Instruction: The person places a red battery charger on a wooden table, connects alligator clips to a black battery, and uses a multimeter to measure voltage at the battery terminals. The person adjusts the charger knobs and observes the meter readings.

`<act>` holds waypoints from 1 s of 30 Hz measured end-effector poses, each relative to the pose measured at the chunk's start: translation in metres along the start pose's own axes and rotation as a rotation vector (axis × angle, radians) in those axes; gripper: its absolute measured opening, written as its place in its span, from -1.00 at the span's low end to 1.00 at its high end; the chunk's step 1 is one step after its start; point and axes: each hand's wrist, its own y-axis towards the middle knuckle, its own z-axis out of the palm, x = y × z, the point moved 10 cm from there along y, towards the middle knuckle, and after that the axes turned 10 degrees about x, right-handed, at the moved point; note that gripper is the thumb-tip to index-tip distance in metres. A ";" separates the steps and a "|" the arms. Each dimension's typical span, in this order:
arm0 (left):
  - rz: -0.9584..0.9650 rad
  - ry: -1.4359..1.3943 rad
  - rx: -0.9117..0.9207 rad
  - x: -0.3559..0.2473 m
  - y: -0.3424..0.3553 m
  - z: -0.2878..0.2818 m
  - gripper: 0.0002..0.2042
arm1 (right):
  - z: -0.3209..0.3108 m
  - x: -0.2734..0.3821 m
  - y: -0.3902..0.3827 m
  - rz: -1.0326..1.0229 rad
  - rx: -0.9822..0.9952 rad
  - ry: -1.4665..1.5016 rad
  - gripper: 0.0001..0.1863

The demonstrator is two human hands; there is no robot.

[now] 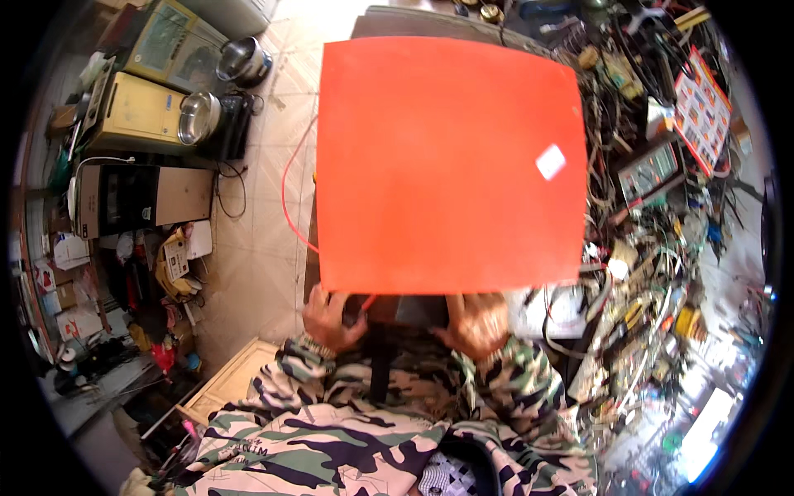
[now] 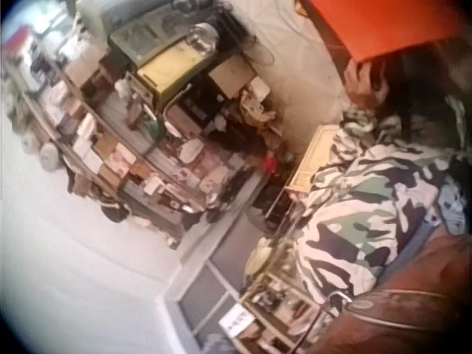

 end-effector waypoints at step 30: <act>0.437 -1.496 -0.037 0.057 -0.088 0.006 -0.80 | 0.049 0.079 -0.135 -0.104 -0.922 -0.467 -0.54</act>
